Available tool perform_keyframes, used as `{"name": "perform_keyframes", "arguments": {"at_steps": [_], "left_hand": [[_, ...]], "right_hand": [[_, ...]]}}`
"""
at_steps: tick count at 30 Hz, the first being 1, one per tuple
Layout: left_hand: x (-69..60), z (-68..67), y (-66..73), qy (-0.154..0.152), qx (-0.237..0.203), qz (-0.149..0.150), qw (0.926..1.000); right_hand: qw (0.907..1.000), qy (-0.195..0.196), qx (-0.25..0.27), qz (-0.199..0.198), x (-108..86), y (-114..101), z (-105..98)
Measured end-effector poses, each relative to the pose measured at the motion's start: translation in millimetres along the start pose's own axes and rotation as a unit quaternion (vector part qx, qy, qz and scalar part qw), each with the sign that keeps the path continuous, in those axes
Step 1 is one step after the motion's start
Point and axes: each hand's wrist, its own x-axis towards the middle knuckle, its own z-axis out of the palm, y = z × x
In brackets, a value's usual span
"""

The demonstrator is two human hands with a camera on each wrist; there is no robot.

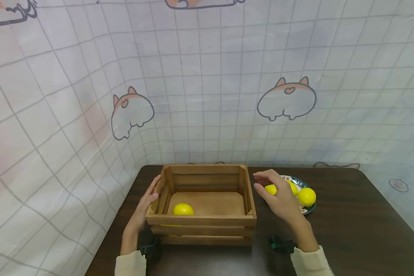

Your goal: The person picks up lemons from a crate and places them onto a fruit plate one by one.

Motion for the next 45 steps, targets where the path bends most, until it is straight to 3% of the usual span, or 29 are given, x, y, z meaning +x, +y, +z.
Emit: {"name": "perform_keyframes", "arguments": {"at_steps": [6,12,18,24,27,35,45], "left_hand": [[1.8,-2.4,1.0,0.004,0.001,0.004,1.0000],[1.6,-0.9,-0.1,0.002,-0.005,0.004,1.0000],[-0.8,2.2,1.7,-0.008,-0.019,-0.001,0.9998],[-1.2,2.6,3.3,-0.005,-0.015,0.003,0.9999],[-2.0,2.3,3.3,-0.006,-0.011,0.002,0.9999],[-1.9,2.2,2.7,-0.002,-0.005,-0.001,1.0000],[-2.4,2.5,3.4,-0.001,-0.009,-0.001,1.0000]], "right_hand": [[0.9988,-0.013,0.034,-0.032,4.9,-18,5],[0.9979,-0.026,0.048,-0.033,2.5,-33,6],[0.9938,-0.088,0.049,-0.047,8.0,-43,9],[0.9784,-0.165,0.068,-0.104,34.7,-61,15],[0.9715,-0.200,0.054,-0.115,47.8,-73,15],[0.9464,-0.303,0.009,-0.112,82.9,-101,22],[0.9053,-0.412,0.032,-0.099,131.9,-115,47]]}}
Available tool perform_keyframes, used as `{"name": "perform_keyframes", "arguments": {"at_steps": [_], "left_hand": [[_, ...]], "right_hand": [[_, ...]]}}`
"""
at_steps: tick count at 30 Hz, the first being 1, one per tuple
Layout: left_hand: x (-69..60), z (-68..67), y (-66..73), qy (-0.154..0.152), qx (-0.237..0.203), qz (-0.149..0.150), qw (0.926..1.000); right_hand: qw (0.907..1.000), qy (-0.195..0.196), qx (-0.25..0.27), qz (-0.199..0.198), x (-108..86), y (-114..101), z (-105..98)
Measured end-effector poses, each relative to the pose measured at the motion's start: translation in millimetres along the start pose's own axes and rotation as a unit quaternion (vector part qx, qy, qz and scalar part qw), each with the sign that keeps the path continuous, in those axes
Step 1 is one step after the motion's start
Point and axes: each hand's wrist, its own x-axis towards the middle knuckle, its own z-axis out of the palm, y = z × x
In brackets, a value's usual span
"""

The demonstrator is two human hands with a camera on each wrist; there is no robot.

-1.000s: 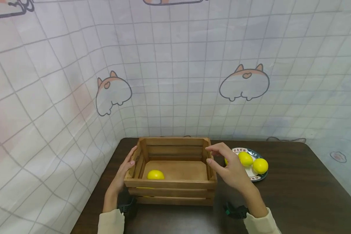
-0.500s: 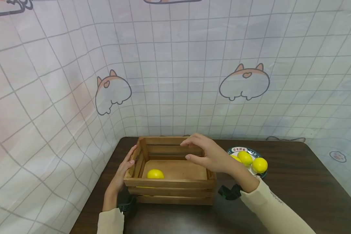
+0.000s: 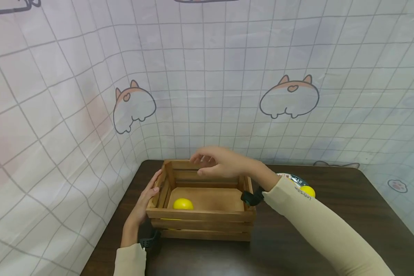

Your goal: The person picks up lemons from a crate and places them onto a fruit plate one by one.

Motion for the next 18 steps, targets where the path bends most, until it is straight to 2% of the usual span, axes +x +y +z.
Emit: {"name": "perform_keyframes", "arguments": {"at_steps": [3,6,13,18], "left_hand": [[0.3,0.3,0.5,-0.001,-0.004,-0.002,1.0000],[1.4,-0.3,0.9,-0.006,-0.009,-0.005,0.9999],[0.5,-2.2,-1.0,-0.006,-0.011,-0.012,0.9998],[1.0,-1.9,-2.9,-0.006,-0.011,-0.007,0.9999]], "right_hand": [[0.9994,-0.029,-0.017,0.003,15.7,5,-1],[0.9972,-0.064,-0.030,0.023,29.4,11,1],[0.9870,-0.150,-0.015,0.054,61.2,34,21],[0.9821,-0.177,0.004,0.063,76.3,54,34]]}}
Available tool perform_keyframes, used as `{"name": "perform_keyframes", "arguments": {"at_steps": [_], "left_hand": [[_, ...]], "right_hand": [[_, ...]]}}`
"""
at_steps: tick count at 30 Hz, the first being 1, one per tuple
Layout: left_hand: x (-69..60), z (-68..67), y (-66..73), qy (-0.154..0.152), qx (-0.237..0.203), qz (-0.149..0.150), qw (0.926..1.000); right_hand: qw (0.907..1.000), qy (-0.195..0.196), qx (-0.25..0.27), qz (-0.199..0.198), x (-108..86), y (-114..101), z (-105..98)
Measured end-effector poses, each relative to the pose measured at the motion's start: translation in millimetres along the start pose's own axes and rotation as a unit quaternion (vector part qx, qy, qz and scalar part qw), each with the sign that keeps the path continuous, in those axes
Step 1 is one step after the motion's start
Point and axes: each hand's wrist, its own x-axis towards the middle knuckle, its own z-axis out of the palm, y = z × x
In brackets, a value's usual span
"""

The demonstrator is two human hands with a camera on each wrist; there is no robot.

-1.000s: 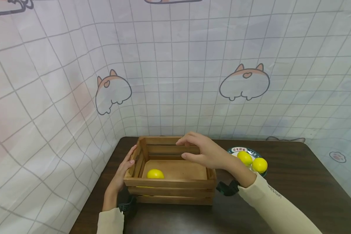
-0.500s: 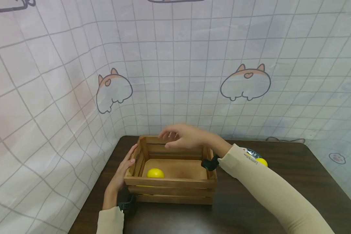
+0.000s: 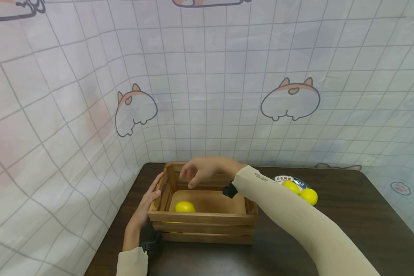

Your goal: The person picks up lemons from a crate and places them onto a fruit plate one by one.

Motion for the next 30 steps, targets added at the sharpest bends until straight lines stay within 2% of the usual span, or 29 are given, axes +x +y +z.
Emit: {"name": "perform_keyframes", "arguments": {"at_steps": [13,18,23,30], "left_hand": [[3.0,1.5,-1.1,-0.003,-0.004,-0.007,1.0000],[2.5,2.6,-1.3,-0.006,-0.009,-0.010,0.9999],[2.2,0.8,-1.8,-0.008,-0.014,-0.008,0.9998],[1.1,-1.0,-3.2,-0.001,-0.005,-0.010,0.9999]], "right_hand": [[0.9977,-0.037,0.054,0.018,28.0,25,14],[0.9977,-0.044,0.049,0.012,38.0,36,23],[0.9950,-0.072,0.064,0.028,49.3,43,30],[0.9909,-0.108,0.051,0.061,65.5,49,40]]}}
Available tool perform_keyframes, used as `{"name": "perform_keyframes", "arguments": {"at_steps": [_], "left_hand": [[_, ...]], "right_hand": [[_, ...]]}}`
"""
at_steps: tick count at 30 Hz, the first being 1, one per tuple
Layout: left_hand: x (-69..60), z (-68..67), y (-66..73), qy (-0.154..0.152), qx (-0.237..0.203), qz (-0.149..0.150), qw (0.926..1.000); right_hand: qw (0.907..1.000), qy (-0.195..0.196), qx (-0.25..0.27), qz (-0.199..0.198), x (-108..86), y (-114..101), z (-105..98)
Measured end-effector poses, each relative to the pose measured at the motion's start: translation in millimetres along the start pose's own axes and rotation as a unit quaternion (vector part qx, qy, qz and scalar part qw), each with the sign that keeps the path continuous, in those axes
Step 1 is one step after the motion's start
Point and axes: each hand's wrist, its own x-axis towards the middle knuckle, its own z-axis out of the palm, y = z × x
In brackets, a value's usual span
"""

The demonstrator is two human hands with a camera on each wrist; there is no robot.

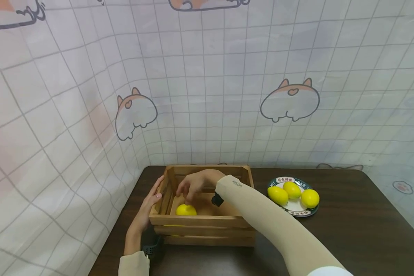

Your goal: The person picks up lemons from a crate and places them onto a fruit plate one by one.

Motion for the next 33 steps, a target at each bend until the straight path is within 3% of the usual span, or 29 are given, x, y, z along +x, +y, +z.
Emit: {"name": "perform_keyframes", "arguments": {"at_steps": [4,15,33], "left_hand": [[-1.6,1.6,-0.3,0.005,0.009,0.001,0.9999],[-2.1,3.1,1.8,0.015,0.016,0.015,0.9997],[1.6,2.2,0.4,0.011,0.012,0.009,0.9998]], "right_hand": [[0.9994,-0.026,-0.001,0.023,4.5,-1,6],[0.9967,-0.050,0.004,0.064,11.6,1,16],[0.9928,-0.083,0.040,0.076,18.6,5,23]]}}
